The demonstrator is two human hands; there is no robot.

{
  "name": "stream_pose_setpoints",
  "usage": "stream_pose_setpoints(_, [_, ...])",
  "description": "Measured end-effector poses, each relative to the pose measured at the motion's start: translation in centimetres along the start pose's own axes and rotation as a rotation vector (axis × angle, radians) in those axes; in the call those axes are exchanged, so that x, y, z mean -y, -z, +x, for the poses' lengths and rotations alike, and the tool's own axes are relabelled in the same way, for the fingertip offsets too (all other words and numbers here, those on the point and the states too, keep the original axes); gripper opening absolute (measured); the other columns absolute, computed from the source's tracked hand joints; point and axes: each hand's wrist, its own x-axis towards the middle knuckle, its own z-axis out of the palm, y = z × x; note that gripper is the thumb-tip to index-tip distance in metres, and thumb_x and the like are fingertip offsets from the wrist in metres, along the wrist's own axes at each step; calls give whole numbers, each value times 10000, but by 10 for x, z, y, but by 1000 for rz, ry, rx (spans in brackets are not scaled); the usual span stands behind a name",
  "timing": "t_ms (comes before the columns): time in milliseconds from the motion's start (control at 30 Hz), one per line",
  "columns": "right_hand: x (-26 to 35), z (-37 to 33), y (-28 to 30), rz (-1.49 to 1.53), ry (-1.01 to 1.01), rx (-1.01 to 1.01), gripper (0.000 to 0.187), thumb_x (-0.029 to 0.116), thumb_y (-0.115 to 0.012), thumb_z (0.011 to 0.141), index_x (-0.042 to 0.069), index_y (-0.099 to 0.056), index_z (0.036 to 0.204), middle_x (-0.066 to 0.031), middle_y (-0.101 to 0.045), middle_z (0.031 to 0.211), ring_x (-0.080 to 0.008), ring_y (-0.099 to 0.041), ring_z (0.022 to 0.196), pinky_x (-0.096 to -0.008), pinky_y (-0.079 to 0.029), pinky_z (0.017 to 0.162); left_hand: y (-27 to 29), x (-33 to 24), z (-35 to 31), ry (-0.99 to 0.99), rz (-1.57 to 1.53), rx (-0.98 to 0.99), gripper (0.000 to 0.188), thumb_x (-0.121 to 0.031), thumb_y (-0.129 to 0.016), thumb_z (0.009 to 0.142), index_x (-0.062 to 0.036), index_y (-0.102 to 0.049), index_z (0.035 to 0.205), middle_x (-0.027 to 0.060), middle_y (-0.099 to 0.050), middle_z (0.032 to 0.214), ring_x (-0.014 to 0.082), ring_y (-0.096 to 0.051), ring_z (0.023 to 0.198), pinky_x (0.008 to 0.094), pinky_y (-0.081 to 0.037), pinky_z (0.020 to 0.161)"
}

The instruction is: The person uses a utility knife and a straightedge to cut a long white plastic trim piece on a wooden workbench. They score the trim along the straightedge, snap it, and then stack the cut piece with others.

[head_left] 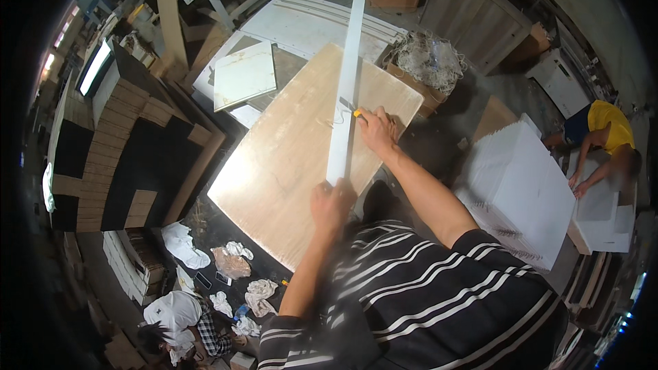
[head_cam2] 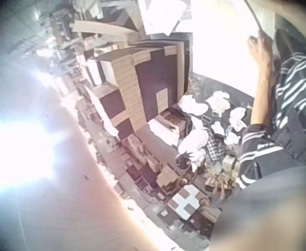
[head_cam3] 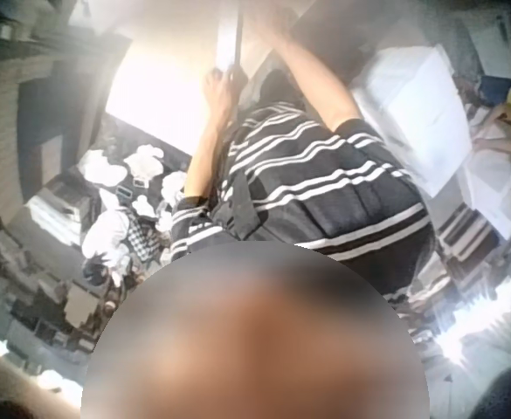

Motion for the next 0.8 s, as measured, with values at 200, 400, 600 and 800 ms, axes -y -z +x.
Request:
stream_pose_setpoints(200, [0,-2,-8,51,-13,-26,349,273,-687,937,162,-714,1266,-132,-602,1001,-354,-642,920,-465,-504,807,2,7,-6,23,0,6,339,-162,-752,786,-143,-720,1123,175,-634,1053,339,-616,899,455,-507,752])
stream_pose_setpoints(400, [3,-45,7,136,11,81,348,291,-689,937,166,-721,1260,-127,-601,1002,-352,-641,925,-468,-515,801,1,-6,12,71,54,-80,316,-172,-753,756,-121,-702,1064,191,-666,1051,354,-633,864,471,-513,722])
stream_pose_setpoints(600, [2,-33,15,167,-2,97,348,296,-681,950,161,-716,1269,-131,-599,1019,-342,-635,941,-463,-509,815,-13,-11,36,46,59,-144,274,-163,-721,770,-108,-687,1037,198,-658,988,360,-623,829,462,-495,681])
stream_pose_setpoints(800, [-1,-24,13,146,22,79,349,290,-684,937,176,-729,1263,-126,-615,1017,-340,-641,952,-455,-513,823,-17,-9,37,12,70,-148,267,-152,-714,775,-110,-679,1037,183,-634,928,355,-602,791,457,-481,662])
